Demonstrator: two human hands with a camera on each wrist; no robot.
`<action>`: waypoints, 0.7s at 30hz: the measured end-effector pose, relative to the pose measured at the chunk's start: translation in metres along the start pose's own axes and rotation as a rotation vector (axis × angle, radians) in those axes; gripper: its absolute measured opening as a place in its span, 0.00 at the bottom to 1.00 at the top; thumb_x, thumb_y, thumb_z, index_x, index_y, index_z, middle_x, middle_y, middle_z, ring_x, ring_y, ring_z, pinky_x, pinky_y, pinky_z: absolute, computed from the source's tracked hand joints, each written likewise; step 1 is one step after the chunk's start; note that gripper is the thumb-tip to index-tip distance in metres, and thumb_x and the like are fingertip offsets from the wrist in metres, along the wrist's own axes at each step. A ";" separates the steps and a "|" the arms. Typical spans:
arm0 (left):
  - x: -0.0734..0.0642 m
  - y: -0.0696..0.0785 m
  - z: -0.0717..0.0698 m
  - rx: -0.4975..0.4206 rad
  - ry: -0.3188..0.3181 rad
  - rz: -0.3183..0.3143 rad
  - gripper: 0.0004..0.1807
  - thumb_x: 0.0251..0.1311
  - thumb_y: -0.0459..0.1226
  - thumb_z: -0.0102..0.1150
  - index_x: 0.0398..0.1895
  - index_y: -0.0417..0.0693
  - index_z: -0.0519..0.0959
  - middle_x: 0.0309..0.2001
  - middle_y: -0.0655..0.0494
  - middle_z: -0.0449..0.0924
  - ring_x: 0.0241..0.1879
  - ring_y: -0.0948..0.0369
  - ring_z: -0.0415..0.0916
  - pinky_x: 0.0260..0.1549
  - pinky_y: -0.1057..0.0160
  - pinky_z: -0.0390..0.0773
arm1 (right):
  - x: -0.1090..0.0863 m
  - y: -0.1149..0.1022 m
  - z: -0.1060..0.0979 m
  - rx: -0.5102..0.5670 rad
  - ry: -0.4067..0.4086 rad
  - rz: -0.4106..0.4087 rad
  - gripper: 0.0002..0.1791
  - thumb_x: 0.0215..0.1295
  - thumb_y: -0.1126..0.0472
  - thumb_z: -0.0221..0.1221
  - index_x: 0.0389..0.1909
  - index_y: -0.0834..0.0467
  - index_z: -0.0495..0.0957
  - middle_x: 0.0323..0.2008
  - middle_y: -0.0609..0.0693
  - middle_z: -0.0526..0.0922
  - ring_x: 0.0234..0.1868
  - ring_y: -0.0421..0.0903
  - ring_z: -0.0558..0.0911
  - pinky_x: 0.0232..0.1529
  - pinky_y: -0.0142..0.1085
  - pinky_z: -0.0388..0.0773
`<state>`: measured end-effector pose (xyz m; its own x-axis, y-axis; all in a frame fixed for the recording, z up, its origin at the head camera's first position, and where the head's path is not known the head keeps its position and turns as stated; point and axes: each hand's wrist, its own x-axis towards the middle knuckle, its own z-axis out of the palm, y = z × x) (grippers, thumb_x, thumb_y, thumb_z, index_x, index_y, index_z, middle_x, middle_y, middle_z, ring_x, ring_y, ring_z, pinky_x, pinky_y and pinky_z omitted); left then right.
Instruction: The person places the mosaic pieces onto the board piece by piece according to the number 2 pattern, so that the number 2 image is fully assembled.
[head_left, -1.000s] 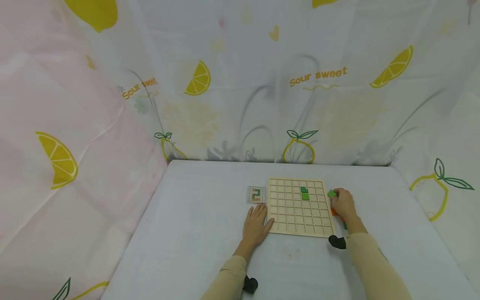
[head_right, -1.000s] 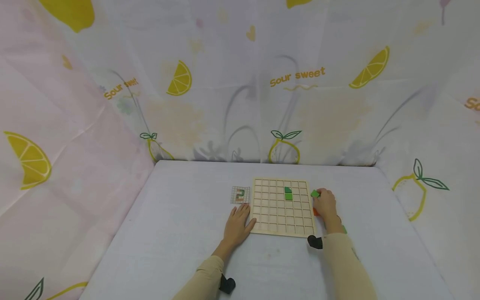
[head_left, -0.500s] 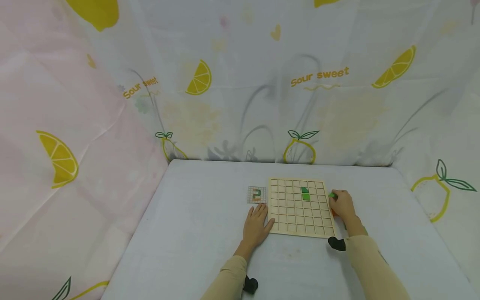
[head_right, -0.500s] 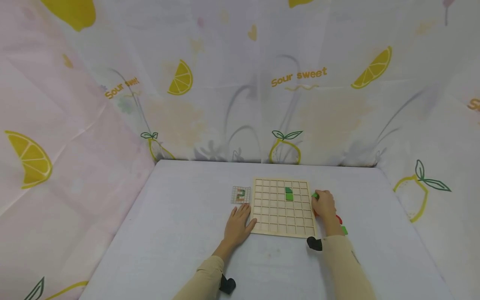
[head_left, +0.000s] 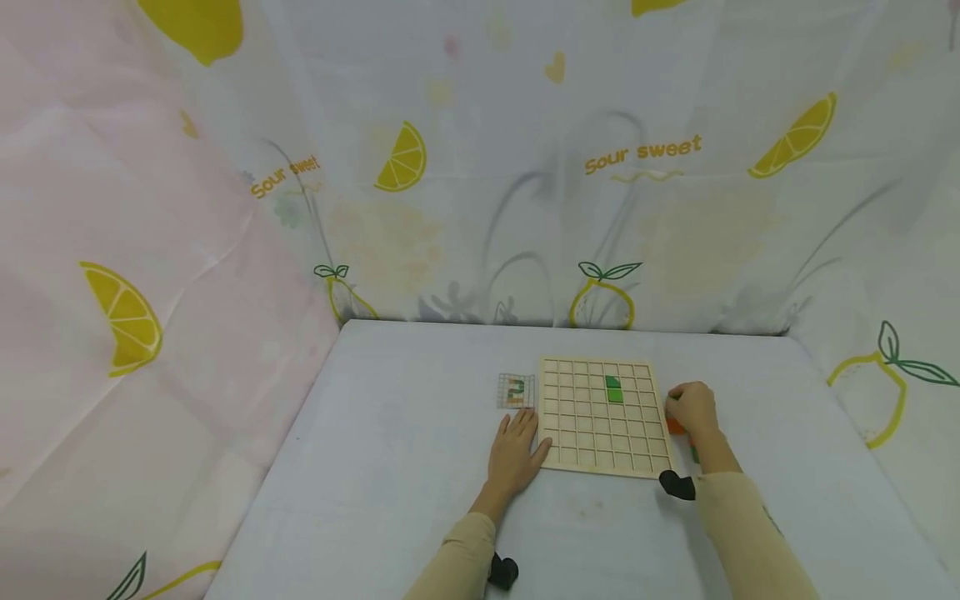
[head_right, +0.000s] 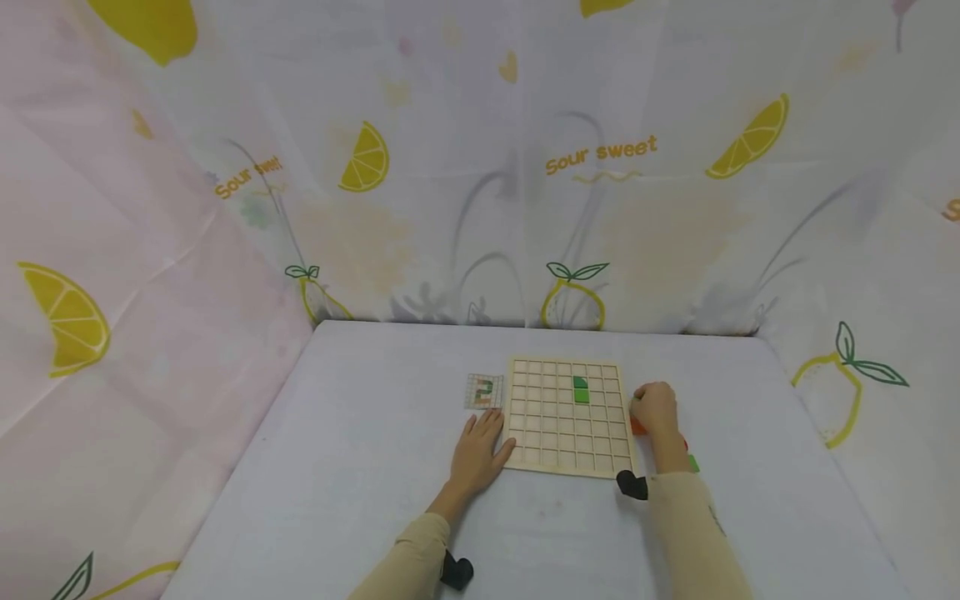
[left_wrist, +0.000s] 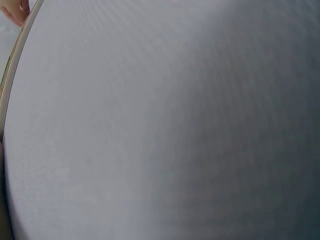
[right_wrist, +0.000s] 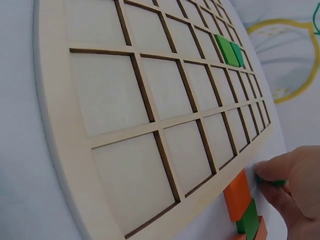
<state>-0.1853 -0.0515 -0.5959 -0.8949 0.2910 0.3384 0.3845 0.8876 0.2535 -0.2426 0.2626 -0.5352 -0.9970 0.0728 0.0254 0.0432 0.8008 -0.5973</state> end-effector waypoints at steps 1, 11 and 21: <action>0.000 0.000 0.000 0.002 0.002 0.002 0.29 0.66 0.52 0.47 0.60 0.41 0.72 0.62 0.50 0.72 0.64 0.55 0.65 0.66 0.52 0.59 | 0.000 -0.001 -0.001 -0.004 -0.002 0.003 0.12 0.54 0.72 0.52 0.35 0.78 0.78 0.36 0.73 0.80 0.43 0.70 0.77 0.44 0.57 0.77; 0.001 0.000 -0.002 -0.001 -0.033 -0.016 0.29 0.66 0.52 0.46 0.62 0.41 0.71 0.63 0.51 0.70 0.65 0.56 0.64 0.68 0.53 0.57 | -0.004 -0.002 -0.003 0.009 0.003 -0.004 0.16 0.57 0.71 0.55 0.42 0.80 0.74 0.45 0.77 0.74 0.49 0.73 0.73 0.49 0.59 0.74; 0.002 0.001 -0.002 -0.015 -0.028 -0.016 0.29 0.66 0.52 0.47 0.61 0.41 0.71 0.63 0.51 0.71 0.65 0.56 0.64 0.68 0.53 0.57 | -0.004 0.006 -0.009 -0.034 -0.065 0.004 0.18 0.57 0.68 0.60 0.43 0.80 0.75 0.43 0.76 0.77 0.46 0.71 0.75 0.46 0.58 0.76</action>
<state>-0.1861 -0.0509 -0.5933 -0.9067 0.2869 0.3092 0.3735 0.8867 0.2726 -0.2378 0.2721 -0.5320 -0.9988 0.0379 -0.0301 0.0483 0.8201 -0.5701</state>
